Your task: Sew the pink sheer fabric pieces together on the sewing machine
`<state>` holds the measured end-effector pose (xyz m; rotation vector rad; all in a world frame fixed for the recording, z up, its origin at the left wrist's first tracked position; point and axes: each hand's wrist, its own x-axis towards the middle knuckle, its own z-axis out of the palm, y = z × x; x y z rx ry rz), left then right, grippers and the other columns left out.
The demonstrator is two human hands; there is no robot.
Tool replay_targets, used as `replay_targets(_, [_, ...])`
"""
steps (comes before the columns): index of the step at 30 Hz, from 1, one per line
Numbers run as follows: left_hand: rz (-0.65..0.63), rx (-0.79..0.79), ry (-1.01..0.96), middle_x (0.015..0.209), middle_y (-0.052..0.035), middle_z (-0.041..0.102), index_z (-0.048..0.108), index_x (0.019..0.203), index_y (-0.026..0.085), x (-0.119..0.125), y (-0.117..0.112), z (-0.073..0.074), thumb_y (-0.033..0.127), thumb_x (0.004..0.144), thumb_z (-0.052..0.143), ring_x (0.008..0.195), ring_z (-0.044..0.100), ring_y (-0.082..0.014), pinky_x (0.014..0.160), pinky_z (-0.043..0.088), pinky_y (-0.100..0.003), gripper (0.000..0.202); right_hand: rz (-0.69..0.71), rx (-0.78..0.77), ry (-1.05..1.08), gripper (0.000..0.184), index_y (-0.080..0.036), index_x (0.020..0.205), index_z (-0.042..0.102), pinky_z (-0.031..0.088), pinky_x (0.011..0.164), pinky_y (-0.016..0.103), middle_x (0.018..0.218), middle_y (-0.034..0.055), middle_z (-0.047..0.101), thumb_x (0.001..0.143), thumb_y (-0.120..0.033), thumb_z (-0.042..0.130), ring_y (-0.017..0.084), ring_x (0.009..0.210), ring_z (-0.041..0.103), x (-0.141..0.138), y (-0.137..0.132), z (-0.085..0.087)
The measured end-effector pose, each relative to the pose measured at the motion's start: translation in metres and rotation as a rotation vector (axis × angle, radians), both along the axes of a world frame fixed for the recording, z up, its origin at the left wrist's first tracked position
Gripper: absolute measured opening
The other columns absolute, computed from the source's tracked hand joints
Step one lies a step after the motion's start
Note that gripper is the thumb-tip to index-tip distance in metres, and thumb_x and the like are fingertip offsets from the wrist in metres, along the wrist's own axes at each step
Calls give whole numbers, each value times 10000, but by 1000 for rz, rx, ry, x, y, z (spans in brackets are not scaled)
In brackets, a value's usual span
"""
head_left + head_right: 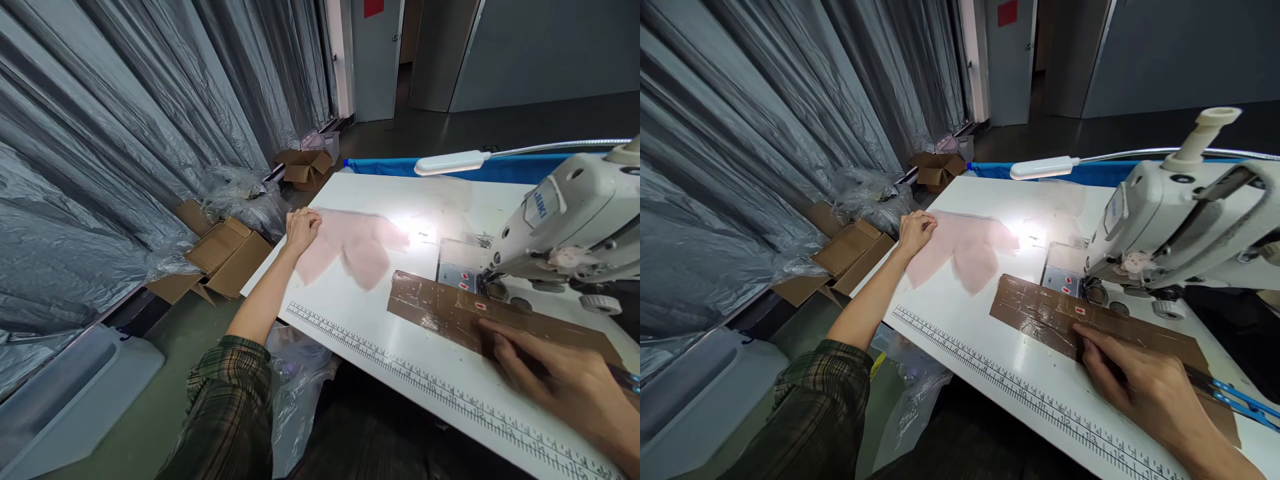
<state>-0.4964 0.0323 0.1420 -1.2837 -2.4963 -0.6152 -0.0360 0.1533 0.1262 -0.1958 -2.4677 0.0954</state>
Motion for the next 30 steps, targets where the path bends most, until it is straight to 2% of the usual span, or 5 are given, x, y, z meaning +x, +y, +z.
replay_targets(4, [9, -33, -25, 1218, -87, 675, 750, 957, 221, -4, 0, -1, 297, 933, 584, 1117, 600, -295, 989, 443, -445, 184, -9, -21, 2, 262, -118, 1095, 680, 574, 538, 177, 862, 43, 778, 992, -277, 500, 159, 689, 748, 1, 1, -3])
replay_targets(16, [10, 24, 47, 1175, -52, 696, 774, 1014, 274, 0, 0, 1, 270, 940, 592, 1091, 609, -275, 1016, 394, -464, 197, -37, -75, -14, 261, -146, 1078, 706, 615, 611, 182, 910, 27, 782, 972, -298, 521, 163, 740, 754, 3, 3, -11])
replay_targets(24, [-99, -4, 105, 1170, -66, 699, 748, 1089, 281, 7, 0, 5, 300, 988, 516, 1080, 612, -248, 982, 410, -408, 254, -39, -129, -11, 254, -158, 1100, 702, 580, 565, 165, 869, -3, 780, 974, -288, 524, 124, 651, 733, 3, 2, -11])
replay_targets(27, [-102, 3, 109, 1323, -81, 632, 745, 1059, 270, 10, -1, 6, 276, 986, 502, 1134, 593, -268, 1019, 386, -451, 254, -63, -135, -26, 268, -145, 1082, 718, 583, 567, 174, 921, 26, 782, 975, -288, 518, 152, 741, 753, 5, 2, -14])
replay_targets(30, [-102, 3, 70, 1248, -115, 661, 740, 1031, 236, 9, -1, 6, 239, 980, 480, 1126, 606, -280, 1026, 398, -467, 265, -103, -171, -49, 294, -153, 1086, 740, 596, 577, 188, 1014, 50, 775, 963, -316, 528, 193, 871, 757, 8, 4, -18])
